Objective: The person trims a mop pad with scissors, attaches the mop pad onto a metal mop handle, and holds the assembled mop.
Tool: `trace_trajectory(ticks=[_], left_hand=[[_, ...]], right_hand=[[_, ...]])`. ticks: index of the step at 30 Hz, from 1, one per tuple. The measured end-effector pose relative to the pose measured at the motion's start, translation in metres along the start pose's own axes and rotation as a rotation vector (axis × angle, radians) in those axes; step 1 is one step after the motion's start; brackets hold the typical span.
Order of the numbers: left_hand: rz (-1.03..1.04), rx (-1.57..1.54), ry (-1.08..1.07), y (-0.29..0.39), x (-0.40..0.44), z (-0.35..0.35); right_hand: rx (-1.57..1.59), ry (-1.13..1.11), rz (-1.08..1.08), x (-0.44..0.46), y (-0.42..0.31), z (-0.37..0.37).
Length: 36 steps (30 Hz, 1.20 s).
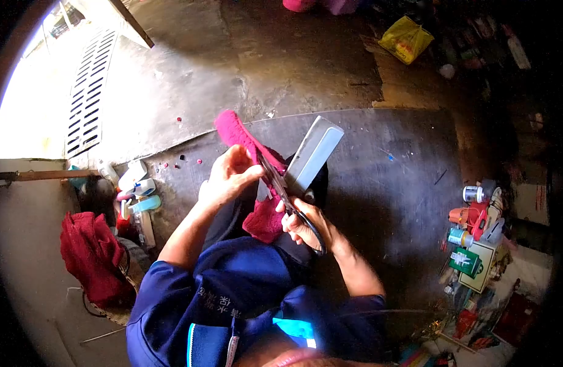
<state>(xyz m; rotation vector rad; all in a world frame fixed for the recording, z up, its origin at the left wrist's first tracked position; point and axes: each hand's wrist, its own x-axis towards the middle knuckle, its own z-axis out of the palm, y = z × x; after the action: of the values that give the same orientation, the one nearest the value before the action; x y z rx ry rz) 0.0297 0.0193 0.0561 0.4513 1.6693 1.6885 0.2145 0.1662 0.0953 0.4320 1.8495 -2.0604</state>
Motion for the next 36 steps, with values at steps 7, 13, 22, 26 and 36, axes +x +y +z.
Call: trace_trajectory(ticks=[7, 13, 22, 26, 36], left_hand=[[-0.028, -0.211, -0.143, -0.004, 0.009, 0.007], [-0.080, -0.293, -0.141, -0.009, 0.009, 0.007], [-0.019, -0.149, -0.118, -0.003, 0.007, 0.006], [0.026, -0.081, 0.053, 0.001, -0.002, 0.010], [0.135, 0.104, 0.138, 0.004, -0.004, 0.016]], right_hand=[[0.050, -0.011, 0.078, -0.010, -0.016, -0.003], [-0.057, -0.004, 0.114, -0.025, -0.031, -0.010], [-0.083, 0.132, 0.054, -0.019, -0.027, -0.011], [0.067, 0.243, 0.066, -0.016, -0.025, -0.004], [-0.056, 0.044, 0.112, -0.026, -0.044, -0.013]])
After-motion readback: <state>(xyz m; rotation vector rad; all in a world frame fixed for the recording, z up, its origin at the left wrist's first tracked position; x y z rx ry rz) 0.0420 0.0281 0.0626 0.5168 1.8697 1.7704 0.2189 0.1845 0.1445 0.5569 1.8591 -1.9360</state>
